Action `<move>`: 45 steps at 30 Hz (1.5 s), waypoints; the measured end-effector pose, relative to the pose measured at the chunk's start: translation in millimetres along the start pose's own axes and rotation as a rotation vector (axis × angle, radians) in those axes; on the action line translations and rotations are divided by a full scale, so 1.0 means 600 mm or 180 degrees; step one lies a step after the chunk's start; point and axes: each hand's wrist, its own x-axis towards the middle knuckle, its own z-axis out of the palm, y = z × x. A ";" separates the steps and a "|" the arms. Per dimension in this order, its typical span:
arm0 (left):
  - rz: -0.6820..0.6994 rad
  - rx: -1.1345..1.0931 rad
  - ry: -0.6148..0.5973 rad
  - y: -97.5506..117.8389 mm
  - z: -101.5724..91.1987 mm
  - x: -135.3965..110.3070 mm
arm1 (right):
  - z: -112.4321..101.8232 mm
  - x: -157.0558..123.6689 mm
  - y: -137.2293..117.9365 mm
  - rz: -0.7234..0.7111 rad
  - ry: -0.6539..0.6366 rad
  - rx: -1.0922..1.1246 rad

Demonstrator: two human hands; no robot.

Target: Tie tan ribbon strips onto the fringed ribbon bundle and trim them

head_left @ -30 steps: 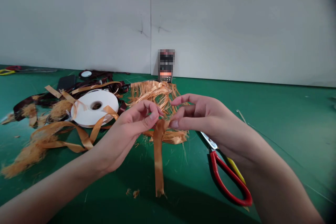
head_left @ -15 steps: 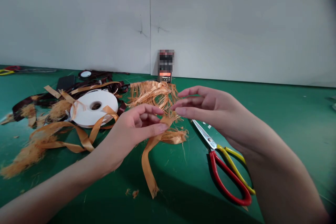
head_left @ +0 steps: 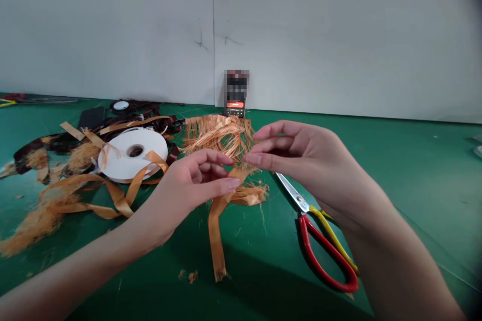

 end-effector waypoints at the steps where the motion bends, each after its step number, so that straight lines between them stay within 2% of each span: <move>1: 0.0016 0.0012 0.0006 0.000 0.000 0.000 | 0.001 0.000 0.001 -0.0015 0.0018 -0.0004; 11: 0.0114 0.0339 -0.0060 -0.001 -0.004 0.001 | 0.014 0.003 0.005 -0.0094 0.0249 0.0034; 16: 0.0117 0.0494 -0.0016 0.002 -0.005 0.000 | 0.019 0.002 0.009 -0.0314 0.0398 -0.0159; 24: 0.0107 0.0512 -0.0048 0.005 -0.003 0.001 | 0.020 0.002 0.012 -0.0577 0.0498 -0.0513; 37: 0.0061 0.0452 -0.0122 0.002 -0.002 0.002 | 0.021 0.009 0.028 -0.0813 0.0575 -0.0371; 45: 0.0084 -0.0268 -0.0658 -0.015 0.012 0.003 | 0.031 0.010 0.040 -0.0987 0.0359 -0.0320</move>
